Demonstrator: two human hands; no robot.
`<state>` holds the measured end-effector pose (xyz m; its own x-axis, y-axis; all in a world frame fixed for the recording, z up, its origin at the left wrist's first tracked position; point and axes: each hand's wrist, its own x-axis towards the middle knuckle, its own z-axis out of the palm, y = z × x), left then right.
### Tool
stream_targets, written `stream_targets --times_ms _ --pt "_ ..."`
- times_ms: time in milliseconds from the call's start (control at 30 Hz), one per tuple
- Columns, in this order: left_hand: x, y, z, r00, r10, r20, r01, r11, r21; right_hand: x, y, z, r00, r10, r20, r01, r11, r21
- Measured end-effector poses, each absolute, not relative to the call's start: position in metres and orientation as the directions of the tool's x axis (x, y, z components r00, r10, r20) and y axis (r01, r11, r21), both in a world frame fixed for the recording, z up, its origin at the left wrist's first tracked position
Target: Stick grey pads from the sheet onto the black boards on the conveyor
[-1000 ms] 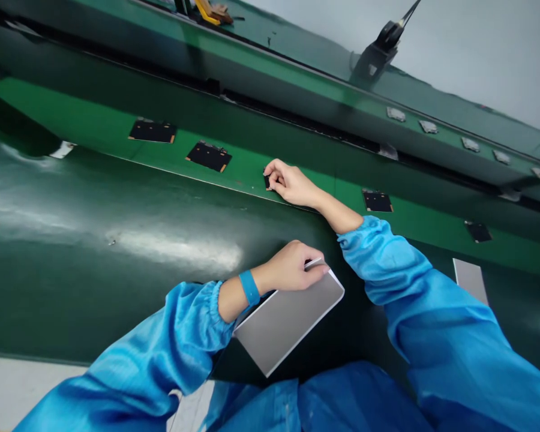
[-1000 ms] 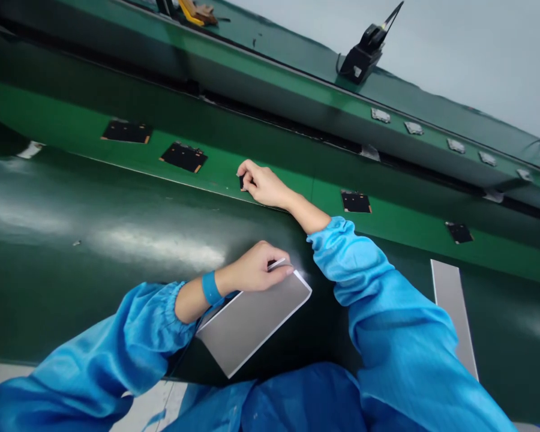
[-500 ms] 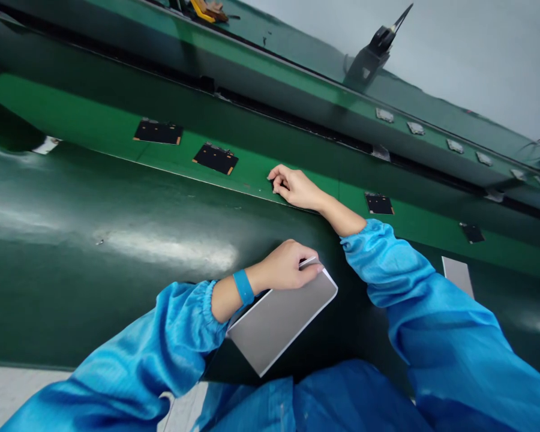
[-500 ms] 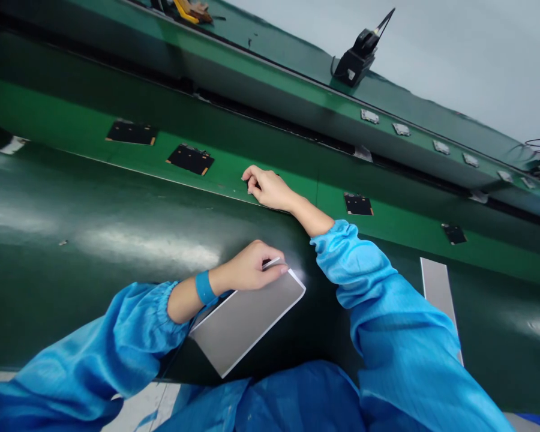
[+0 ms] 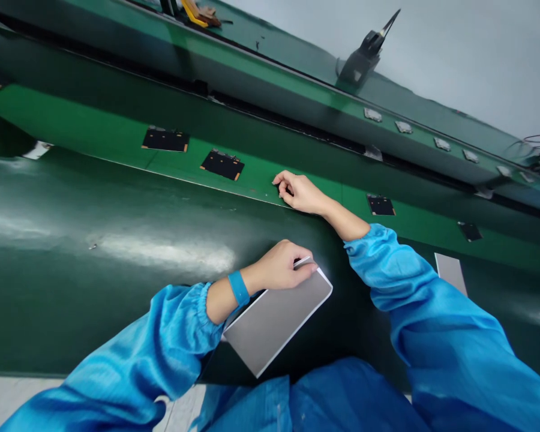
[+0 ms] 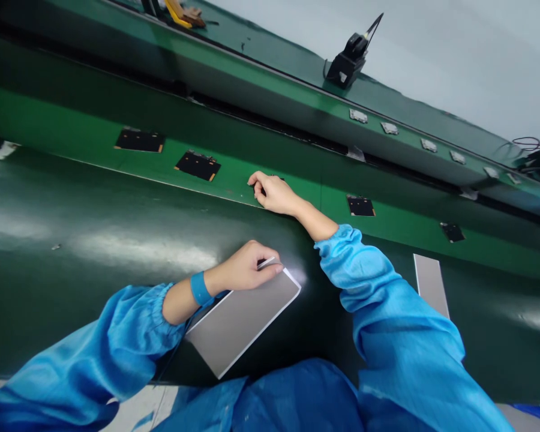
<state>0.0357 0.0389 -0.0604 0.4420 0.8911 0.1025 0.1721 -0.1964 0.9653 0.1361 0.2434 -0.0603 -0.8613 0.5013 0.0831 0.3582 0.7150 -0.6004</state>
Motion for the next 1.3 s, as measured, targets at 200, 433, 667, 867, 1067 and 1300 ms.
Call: stream_targets --times_ms 200,433,667,867,1067,1300 --pt "0.035 0.040 -0.061 0.437 0.895 0.092 0.211 -0.202 0.956 0.145 0.239 -0.057 -0.846 0.531 0.044 0.453 0.761 -0.465" --pt "0.031 0.046 -0.065 0.485 0.873 0.042 0.255 -0.188 0.948 0.148 0.228 -0.052 -0.710 0.704 0.037 0.671 0.691 -0.270" --pt "0.034 0.040 -0.062 0.463 0.884 0.063 0.273 -0.210 0.939 0.174 0.262 -0.053 -0.572 0.815 0.099 0.669 0.532 -0.519" --pt "0.035 0.039 -0.060 0.459 0.884 0.086 0.216 -0.205 0.955 0.097 0.262 -0.039 -0.651 0.756 0.063 0.439 0.443 -0.782" --pt "0.035 0.037 -0.058 0.473 0.876 0.095 0.196 -0.209 0.958 0.013 0.243 -0.032 -0.662 0.722 -0.201 0.528 0.257 -0.810" --pt "0.038 0.038 -0.061 0.474 0.873 0.113 0.186 -0.225 0.956 0.003 0.250 -0.032 -0.677 0.678 -0.286 0.595 0.276 -0.755"
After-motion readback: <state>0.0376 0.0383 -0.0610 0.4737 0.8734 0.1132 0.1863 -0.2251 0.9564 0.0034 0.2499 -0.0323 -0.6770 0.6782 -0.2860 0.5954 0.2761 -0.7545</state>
